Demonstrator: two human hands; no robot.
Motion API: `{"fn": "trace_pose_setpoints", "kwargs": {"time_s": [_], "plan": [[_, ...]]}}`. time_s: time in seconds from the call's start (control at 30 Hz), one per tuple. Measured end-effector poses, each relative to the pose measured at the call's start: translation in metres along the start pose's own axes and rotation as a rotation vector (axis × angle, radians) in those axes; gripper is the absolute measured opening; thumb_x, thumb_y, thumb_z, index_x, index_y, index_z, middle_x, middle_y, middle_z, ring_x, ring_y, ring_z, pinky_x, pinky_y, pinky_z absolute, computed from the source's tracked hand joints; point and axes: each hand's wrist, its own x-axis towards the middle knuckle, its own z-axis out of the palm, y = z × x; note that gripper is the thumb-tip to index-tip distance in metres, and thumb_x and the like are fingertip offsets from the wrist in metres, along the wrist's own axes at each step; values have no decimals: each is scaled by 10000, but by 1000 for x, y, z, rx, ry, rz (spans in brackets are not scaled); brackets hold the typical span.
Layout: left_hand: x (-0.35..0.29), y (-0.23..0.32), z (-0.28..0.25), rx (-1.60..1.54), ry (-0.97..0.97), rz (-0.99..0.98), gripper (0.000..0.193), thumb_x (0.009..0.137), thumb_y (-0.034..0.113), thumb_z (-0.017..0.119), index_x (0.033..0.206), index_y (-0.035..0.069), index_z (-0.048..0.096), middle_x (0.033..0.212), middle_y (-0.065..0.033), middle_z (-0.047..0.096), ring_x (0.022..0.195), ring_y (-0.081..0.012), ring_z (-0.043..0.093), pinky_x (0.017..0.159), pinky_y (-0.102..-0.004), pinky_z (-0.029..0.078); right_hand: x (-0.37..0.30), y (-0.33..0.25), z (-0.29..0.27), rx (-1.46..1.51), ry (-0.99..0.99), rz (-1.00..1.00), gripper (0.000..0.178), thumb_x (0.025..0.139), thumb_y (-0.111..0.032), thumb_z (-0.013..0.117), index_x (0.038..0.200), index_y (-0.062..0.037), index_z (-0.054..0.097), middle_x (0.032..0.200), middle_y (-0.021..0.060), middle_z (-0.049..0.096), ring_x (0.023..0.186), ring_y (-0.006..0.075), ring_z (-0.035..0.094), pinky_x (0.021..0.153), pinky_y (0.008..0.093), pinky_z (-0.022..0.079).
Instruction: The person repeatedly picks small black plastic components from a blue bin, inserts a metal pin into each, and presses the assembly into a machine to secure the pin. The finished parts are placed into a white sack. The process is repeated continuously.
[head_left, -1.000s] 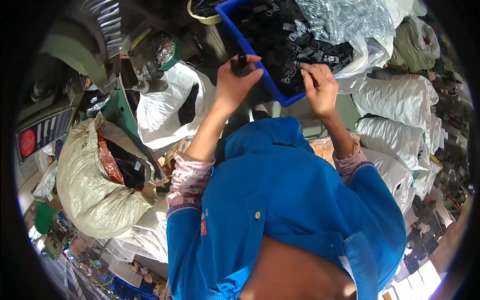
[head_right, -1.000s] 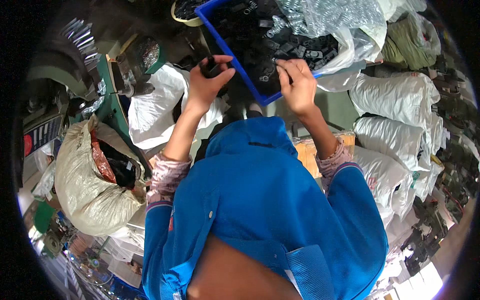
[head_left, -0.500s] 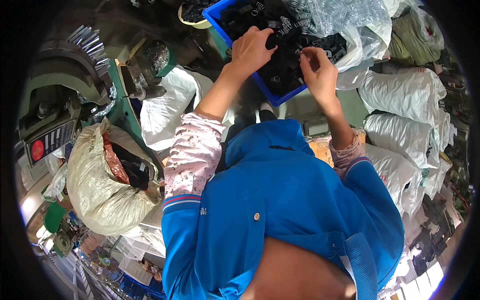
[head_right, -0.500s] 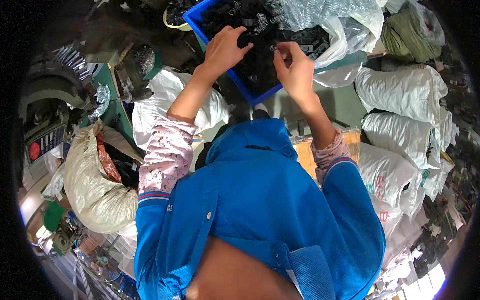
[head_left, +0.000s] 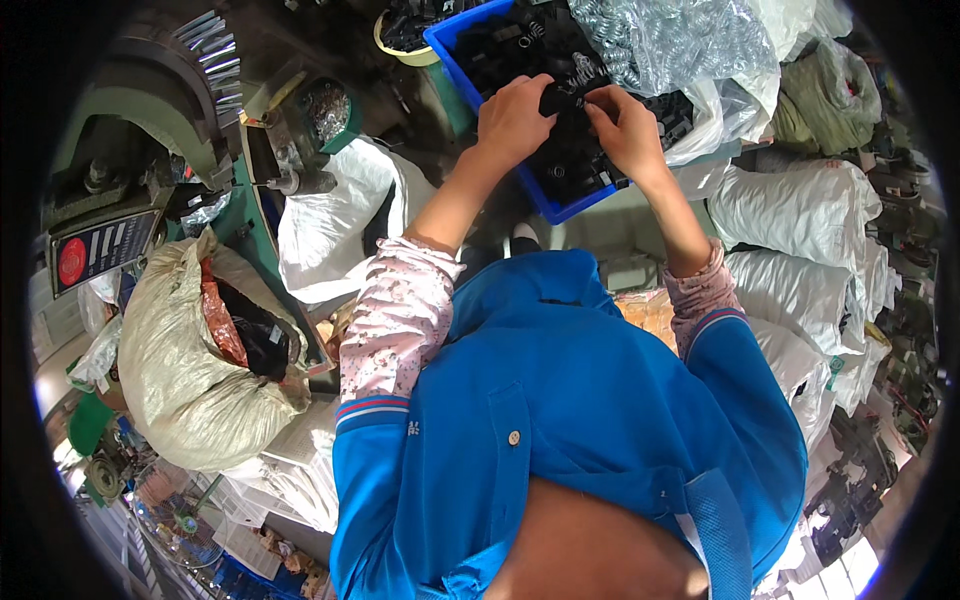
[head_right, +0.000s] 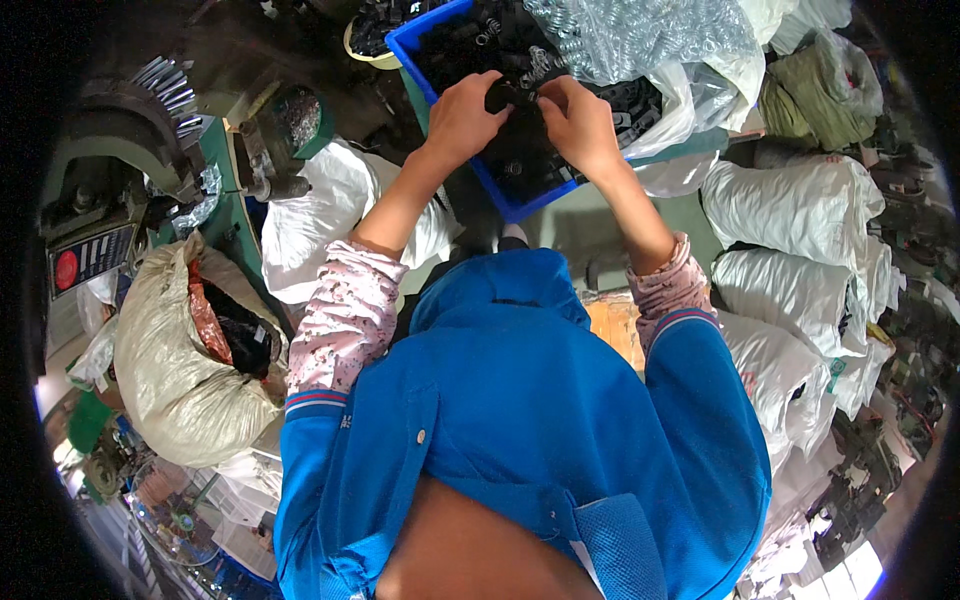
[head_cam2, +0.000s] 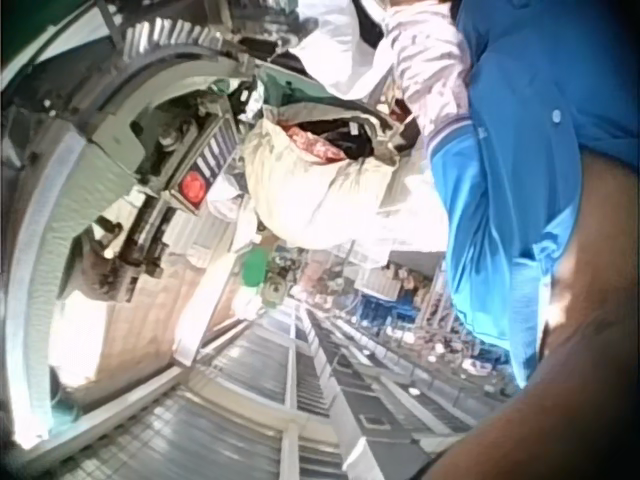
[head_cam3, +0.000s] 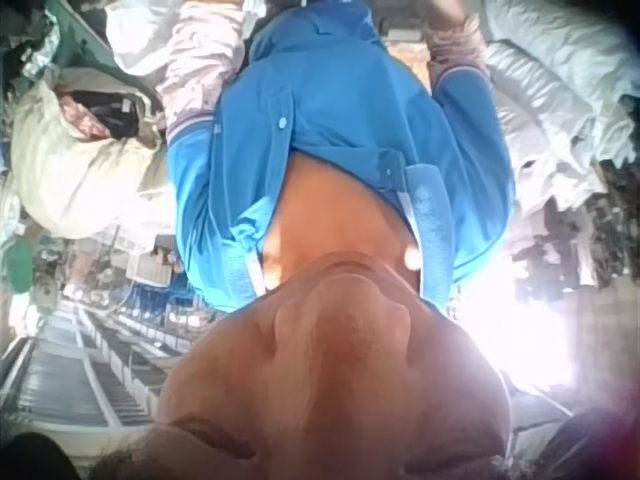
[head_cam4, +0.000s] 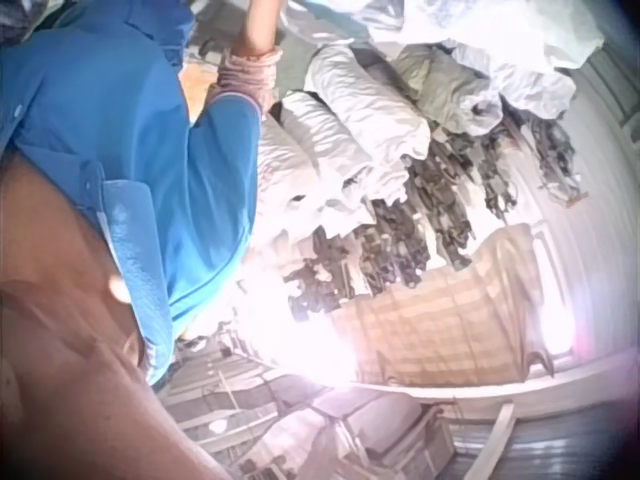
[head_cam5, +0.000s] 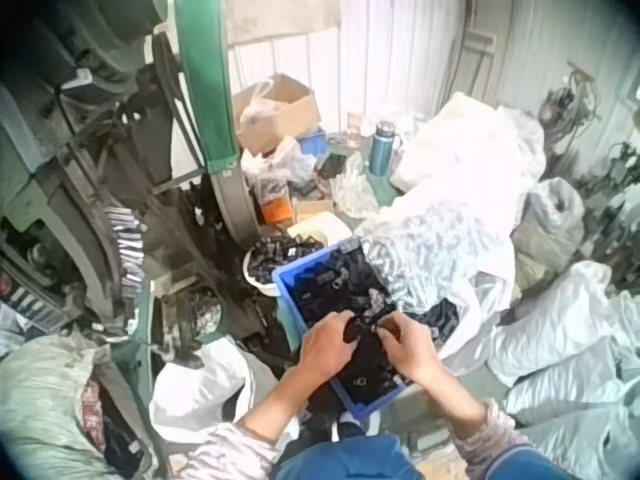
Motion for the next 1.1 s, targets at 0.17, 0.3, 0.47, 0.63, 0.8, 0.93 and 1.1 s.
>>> {"fn": "trace_pose_setpoints", "kwargs": {"time_s": [0.17, 0.3, 0.47, 0.63, 0.8, 0.93, 1.1], "plan": [[-2, -12, 0, -109, 29, -25, 377, 753, 176, 703, 1105, 75, 614, 977, -135, 662, 886, -310, 635, 765, -373, 504, 1, 5, -1, 385, -66, 238, 191, 874, -89, 596, 1026, 25, 601, 841, 97, 656, 778, 143, 652, 622, 254, 494], [-2, -31, -3, -506, 5, -43, 334, 760, 125, 702, 1078, 49, 632, 878, -87, 678, 784, -191, 639, 723, -299, 497, -6, -6, 1, 807, -69, 378, 212, 898, -56, 564, 1080, 53, 553, 959, 103, 639, 830, 164, 641, 684, 250, 531], [-17, -34, -26, -861, -153, -218, 260, 769, 59, 698, 1019, 3, 650, 834, -35, 656, 779, -99, 594, 701, -246, 478, -13, -10, 15, 988, -47, 349, 195, 886, -43, 565, 1051, 59, 554, 927, 111, 632, 814, 175, 634, 722, 280, 544], [-32, -44, -39, -1191, -104, -229, 298, 803, 53, 672, 1089, -5, 613, 986, -84, 641, 870, -146, 614, 807, -295, 516, -21, -26, 36, 1064, -82, 302, 185, 897, -46, 550, 1047, 63, 542, 935, 124, 620, 824, 180, 633, 752, 299, 548], [-55, -37, -49, -1379, 32, -213, 353, 815, 41, 659, 1153, -15, 574, 1048, -107, 640, 968, -168, 609, 849, -297, 510, -27, -46, 56, 972, -196, 209, 192, 920, -52, 531, 1085, 46, 550, 988, 104, 614, 893, 175, 627, 803, 312, 533], [-73, -37, -59, -1058, 282, -120, 364, 797, 16, 673, 1149, -5, 582, 1065, -104, 644, 962, -148, 605, 852, -271, 494, -27, -64, 56, 783, -342, 85, 198, 898, -46, 565, 1063, 61, 593, 954, 104, 645, 871, 148, 627, 757, 269, 521], [-97, -36, -82, -742, 315, -123, 314, 779, -25, 683, 1085, 11, 625, 1018, -59, 660, 921, -92, 595, 829, -233, 479, 0, -103, 30, 601, -480, -129, 209, 897, -61, 593, 1087, 28, 588, 944, 68, 644, 843, 115, 614, 753, 244, 511]]}}
